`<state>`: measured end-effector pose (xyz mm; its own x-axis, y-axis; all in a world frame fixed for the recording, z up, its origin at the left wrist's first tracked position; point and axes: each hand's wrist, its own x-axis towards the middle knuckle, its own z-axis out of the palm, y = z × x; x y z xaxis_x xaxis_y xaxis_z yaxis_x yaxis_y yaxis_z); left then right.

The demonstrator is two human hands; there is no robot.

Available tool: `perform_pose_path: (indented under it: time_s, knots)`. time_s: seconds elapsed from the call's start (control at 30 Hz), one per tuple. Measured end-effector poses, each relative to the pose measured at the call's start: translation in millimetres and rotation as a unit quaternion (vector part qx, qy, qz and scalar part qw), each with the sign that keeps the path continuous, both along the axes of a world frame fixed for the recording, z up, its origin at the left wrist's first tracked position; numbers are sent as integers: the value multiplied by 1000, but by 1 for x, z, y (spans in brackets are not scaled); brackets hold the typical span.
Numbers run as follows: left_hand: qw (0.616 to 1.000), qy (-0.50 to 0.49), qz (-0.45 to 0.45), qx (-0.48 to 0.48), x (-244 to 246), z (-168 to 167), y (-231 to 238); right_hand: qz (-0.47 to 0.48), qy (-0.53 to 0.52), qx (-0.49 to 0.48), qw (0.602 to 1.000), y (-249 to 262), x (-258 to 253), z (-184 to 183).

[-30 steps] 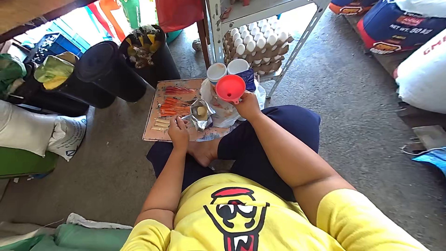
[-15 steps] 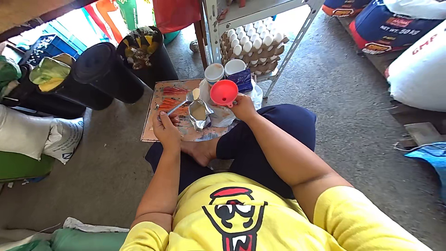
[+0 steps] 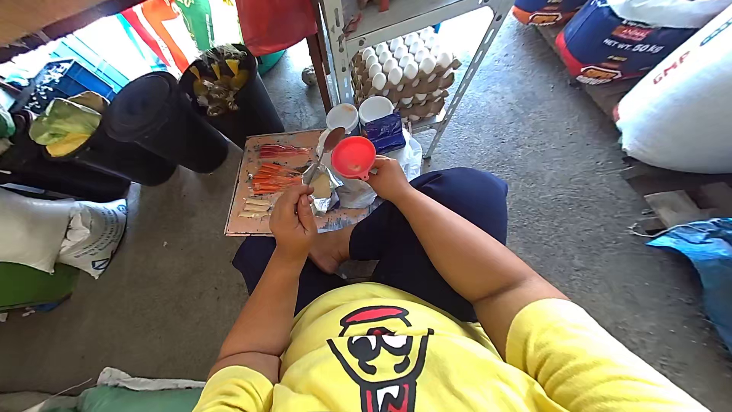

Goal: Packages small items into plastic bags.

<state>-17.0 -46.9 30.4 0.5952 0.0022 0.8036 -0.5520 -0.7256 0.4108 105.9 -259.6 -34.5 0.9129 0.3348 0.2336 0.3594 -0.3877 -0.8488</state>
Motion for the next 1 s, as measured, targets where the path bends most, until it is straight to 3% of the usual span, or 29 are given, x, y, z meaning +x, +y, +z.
perform_pose_path:
  time_s: [0.13, 0.27, 0.43, 0.57, 0.67, 0.83, 1.0]
  knots:
    - [997, -14, 72, 26, 2, -3, 10, -4, -3, -7, 1000, -1, 5, 1]
    - [962, 216, 141, 86, 3, -6, 16, 1, 26, -5, 1000, -5, 14, 23]
    - [881, 430, 143, 137, 20, -12, 22, 21, 62, 33, 997, -7, 25, 93]
    - [907, 387, 128, 109, 35, 16, 21, 79, 33, 57, 995, -5, 32, 148]
    - [931, 364, 22, 24, 49, 63, 13, 111, 36, 75, 990, 2, 28, 187]
    - [903, 368, -154, -159, 71, 122, -13, 143, 38, 107, 983, 17, 16, 230]
    - [900, 321, -185, -232, 80, 135, -22, 153, 13, 118, 981, 29, 10, 253]
